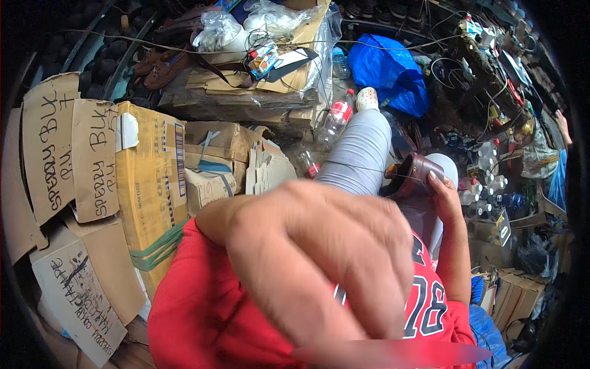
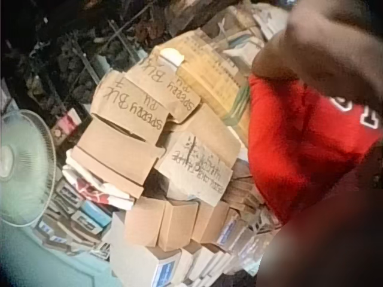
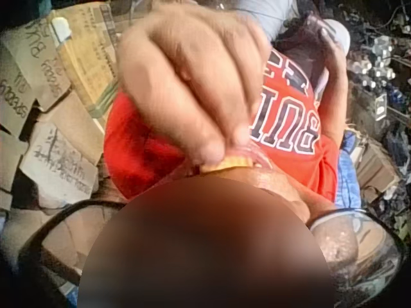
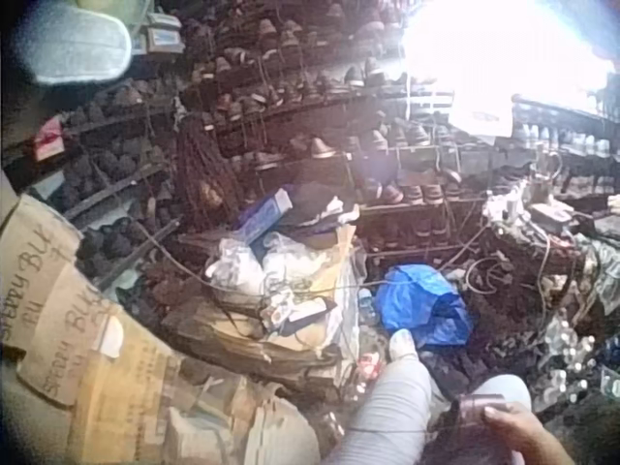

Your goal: Hand-stitch the leather components of a shoe upper.

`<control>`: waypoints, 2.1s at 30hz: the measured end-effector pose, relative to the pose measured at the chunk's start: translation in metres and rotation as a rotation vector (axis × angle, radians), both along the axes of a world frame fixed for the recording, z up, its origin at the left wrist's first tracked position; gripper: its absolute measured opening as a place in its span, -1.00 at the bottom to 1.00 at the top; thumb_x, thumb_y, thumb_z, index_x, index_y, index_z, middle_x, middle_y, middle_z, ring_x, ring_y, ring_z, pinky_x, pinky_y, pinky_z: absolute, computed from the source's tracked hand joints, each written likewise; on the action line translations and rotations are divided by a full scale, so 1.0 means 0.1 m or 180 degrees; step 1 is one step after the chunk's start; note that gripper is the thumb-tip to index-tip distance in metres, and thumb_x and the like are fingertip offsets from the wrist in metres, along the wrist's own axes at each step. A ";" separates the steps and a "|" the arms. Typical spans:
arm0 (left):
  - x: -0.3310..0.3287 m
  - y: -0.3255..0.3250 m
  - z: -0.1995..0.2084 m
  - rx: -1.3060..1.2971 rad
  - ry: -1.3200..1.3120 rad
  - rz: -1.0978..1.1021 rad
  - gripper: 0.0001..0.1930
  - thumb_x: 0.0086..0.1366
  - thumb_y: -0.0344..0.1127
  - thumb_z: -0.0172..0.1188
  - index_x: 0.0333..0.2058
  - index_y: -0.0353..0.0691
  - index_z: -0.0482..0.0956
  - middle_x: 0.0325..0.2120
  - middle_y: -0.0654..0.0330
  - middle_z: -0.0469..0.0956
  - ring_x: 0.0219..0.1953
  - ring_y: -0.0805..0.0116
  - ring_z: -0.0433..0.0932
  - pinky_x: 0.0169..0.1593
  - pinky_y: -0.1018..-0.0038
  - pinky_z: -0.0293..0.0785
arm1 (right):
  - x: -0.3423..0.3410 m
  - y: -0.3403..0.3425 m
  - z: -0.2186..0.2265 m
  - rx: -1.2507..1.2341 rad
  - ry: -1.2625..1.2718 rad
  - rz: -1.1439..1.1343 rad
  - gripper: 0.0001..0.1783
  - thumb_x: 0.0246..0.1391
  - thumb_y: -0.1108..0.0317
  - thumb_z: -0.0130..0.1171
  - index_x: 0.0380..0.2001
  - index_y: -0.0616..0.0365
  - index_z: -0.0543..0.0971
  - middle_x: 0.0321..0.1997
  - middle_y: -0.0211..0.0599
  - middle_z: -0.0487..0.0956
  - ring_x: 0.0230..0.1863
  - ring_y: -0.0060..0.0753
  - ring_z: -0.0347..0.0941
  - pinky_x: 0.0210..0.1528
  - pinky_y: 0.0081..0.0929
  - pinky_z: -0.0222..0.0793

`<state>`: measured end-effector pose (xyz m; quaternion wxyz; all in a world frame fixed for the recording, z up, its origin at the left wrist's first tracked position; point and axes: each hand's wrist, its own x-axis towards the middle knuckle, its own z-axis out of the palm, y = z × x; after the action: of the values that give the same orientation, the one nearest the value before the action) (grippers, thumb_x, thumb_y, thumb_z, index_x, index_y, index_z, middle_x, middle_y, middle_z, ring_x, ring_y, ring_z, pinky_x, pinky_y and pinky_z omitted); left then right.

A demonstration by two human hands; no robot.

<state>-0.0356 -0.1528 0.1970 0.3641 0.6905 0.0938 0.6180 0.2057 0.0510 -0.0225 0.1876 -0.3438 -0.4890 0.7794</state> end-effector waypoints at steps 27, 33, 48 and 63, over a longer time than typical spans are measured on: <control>0.47 1.31 -1.86 -0.3549 -0.0664 0.0281 -0.77 0.24 -0.23 0.12 -0.22 -0.24 0.46 -0.37 0.18 0.55 -0.33 0.42 0.53 -0.22 0.46 0.46 | 0.32 0.00 0.78 0.1854 -0.0930 0.0710 -0.65 -0.05 0.16 0.29 -0.30 0.23 0.55 -0.41 -0.49 0.52 -0.37 -0.67 0.37 -0.30 -0.58 0.31; 0.68 1.34 -1.87 -0.4190 -0.1545 0.0198 -0.81 0.27 -0.24 0.05 -0.19 -0.16 0.48 -0.30 0.21 0.56 -0.22 0.33 0.53 -0.08 0.31 0.43 | 1.25 0.46 0.76 0.4425 -0.2553 -0.1786 -0.81 -0.06 0.31 0.20 -0.41 0.22 0.59 -0.51 -0.27 0.48 -0.46 -0.37 0.45 -0.40 -0.48 0.33; 0.83 1.67 -2.19 -0.4730 -0.2027 -0.1179 -0.57 0.12 -0.27 0.03 -0.04 -0.37 0.39 -0.14 0.00 0.51 -0.13 0.17 0.52 0.08 0.29 0.37 | 2.84 0.91 0.43 0.0227 0.1475 -0.3937 -0.70 0.14 0.46 0.02 -0.03 0.23 0.40 -0.29 -0.27 0.46 -0.47 -0.52 0.25 -0.34 -0.50 0.34; 0.63 1.66 -2.25 -0.4852 -0.2414 -0.0979 -0.62 0.12 -0.29 0.05 -0.08 -0.35 0.41 -0.28 0.02 0.55 -0.25 0.16 0.57 -0.04 0.26 0.49 | 0.50 0.41 0.31 0.2258 -0.1138 -0.0289 -0.88 0.02 0.49 0.13 -0.33 0.21 0.58 -0.35 -0.45 0.46 -0.27 -0.61 0.33 -0.21 -0.65 0.24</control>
<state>0.0274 0.0133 -0.0279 0.8141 0.0101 0.2604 0.5190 0.2553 0.0923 0.0088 0.2409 -0.4091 -0.7370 0.4810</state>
